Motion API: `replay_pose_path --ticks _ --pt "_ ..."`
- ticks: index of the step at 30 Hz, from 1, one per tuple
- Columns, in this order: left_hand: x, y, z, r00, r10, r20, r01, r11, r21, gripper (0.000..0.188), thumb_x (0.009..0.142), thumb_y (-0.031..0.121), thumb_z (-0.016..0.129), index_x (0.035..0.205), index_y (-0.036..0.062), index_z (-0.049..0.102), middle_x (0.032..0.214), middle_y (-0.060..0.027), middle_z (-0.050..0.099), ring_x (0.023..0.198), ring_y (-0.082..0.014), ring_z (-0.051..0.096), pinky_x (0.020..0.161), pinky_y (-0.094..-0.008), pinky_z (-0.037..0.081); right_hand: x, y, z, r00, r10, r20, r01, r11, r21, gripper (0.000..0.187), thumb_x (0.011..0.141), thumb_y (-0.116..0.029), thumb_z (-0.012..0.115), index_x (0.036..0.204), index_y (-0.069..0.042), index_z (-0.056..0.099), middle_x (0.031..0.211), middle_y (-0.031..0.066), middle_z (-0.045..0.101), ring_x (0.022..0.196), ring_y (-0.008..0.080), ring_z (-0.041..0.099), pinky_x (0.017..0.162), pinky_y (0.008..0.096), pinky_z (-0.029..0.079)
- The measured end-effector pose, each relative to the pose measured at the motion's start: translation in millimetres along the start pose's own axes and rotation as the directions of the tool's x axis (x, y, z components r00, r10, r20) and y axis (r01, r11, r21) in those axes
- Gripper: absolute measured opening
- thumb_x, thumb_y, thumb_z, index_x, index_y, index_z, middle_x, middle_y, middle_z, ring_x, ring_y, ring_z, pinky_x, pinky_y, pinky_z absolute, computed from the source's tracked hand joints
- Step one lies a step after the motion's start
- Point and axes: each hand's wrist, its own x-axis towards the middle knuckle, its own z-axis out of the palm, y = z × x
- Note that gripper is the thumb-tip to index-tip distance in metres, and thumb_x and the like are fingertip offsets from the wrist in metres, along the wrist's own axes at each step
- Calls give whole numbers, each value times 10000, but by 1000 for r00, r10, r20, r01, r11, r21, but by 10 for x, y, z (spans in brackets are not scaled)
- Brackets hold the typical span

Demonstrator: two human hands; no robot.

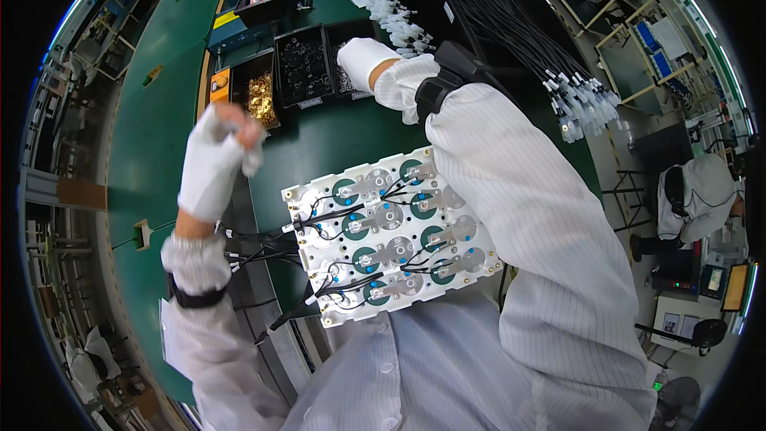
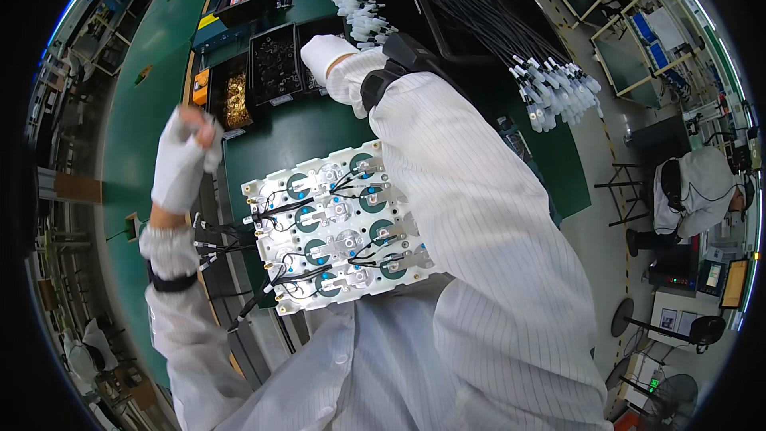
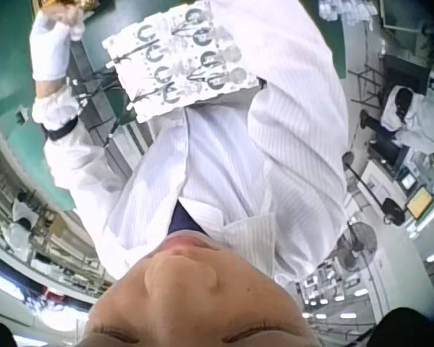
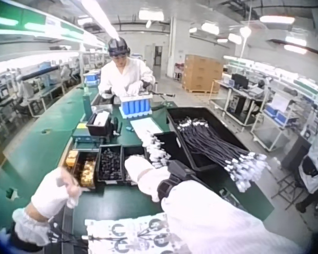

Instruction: Assembling components of a battery pack and using an electric screwdriver to secure them.

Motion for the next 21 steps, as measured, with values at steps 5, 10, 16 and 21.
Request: replay_pose_path --ticks 5,10,16,21 --pt "-857 117 117 995 -76 -69 73 997 -38 197 861 75 768 933 29 591 823 -89 650 591 -124 601 519 -244 464 161 87 95 986 145 -85 -127 974 187 200 802 -56 723 992 -56 785 1036 236 729 1007 375 718 852 418 596" --pt "-1324 179 343 966 -172 -193 174 985 -10 184 872 85 780 967 7 642 830 -104 703 619 -123 629 554 -237 492 284 153 234 990 122 -73 -117 991 67 153 795 -97 719 936 -88 778 939 179 744 914 369 716 816 422 576" --pt "-1538 169 451 939 -218 -267 231 973 21 193 939 137 739 1064 -5 701 799 -86 717 610 -98 612 561 -224 472 173 142 92 960 159 -232 -81 947 312 98 814 -105 743 911 -98 757 910 149 746 881 339 720 793 415 567" --pt "-1567 135 559 909 -245 -336 264 965 11 222 965 150 715 1125 -4 709 784 -76 709 617 -96 613 560 -222 471 55 136 -17 974 167 -154 -110 939 325 110 844 -188 777 907 -100 760 919 141 750 880 321 721 808 409 561"
